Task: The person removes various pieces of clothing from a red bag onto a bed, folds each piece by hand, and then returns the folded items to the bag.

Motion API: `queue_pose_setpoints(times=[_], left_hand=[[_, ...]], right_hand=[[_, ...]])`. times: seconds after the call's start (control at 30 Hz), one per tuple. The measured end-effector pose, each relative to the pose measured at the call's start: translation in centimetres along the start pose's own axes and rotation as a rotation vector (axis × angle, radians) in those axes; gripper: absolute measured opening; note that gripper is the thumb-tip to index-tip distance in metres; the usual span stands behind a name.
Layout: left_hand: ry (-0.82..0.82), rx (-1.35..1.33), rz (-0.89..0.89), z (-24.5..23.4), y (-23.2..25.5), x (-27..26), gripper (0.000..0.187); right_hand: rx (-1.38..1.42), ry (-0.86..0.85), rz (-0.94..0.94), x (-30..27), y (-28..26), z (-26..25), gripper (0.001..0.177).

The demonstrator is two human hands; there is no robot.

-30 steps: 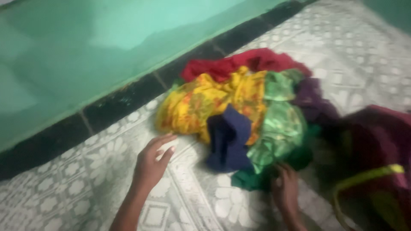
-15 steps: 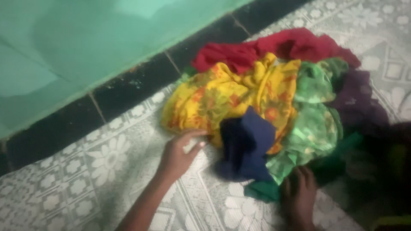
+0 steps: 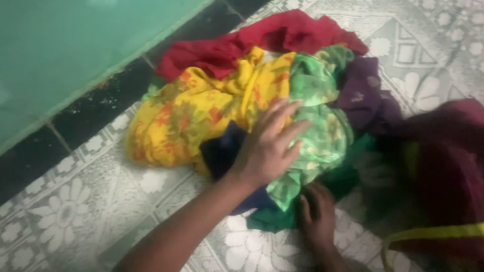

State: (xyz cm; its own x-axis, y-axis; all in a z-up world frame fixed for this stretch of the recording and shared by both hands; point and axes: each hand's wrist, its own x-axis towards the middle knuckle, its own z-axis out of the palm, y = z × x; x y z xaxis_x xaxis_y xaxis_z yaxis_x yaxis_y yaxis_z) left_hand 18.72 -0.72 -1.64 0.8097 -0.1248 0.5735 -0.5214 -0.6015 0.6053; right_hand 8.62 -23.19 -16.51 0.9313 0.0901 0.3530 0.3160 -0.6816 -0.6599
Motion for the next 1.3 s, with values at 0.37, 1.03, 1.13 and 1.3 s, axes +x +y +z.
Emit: queue_pose_setpoints(times=[0.37,1.03,1.13,1.3], left_hand=[[-0.409,-0.096,-0.239,16.2,-3.8,9.7,0.043],[0.034,-0.613,-0.139,-8.2,9.8,7.5,0.052],[0.288,-0.642,-0.147,-13.9,11.1,3.2,0.046],[0.515,-0.401,-0.104,-20.5,11.0,-2.5,0.037]], right_hand=[[0.185,0.105,0.212,0.2,1.2,-2.7,0.024],[0.155,0.206,0.049,0.0,0.9,-5.0,0.026],[0.294,0.197,0.122,-0.2,0.3,-5.3,0.026],[0.175,0.252,-0.076,0.0,-1.0,-6.1,0.026]])
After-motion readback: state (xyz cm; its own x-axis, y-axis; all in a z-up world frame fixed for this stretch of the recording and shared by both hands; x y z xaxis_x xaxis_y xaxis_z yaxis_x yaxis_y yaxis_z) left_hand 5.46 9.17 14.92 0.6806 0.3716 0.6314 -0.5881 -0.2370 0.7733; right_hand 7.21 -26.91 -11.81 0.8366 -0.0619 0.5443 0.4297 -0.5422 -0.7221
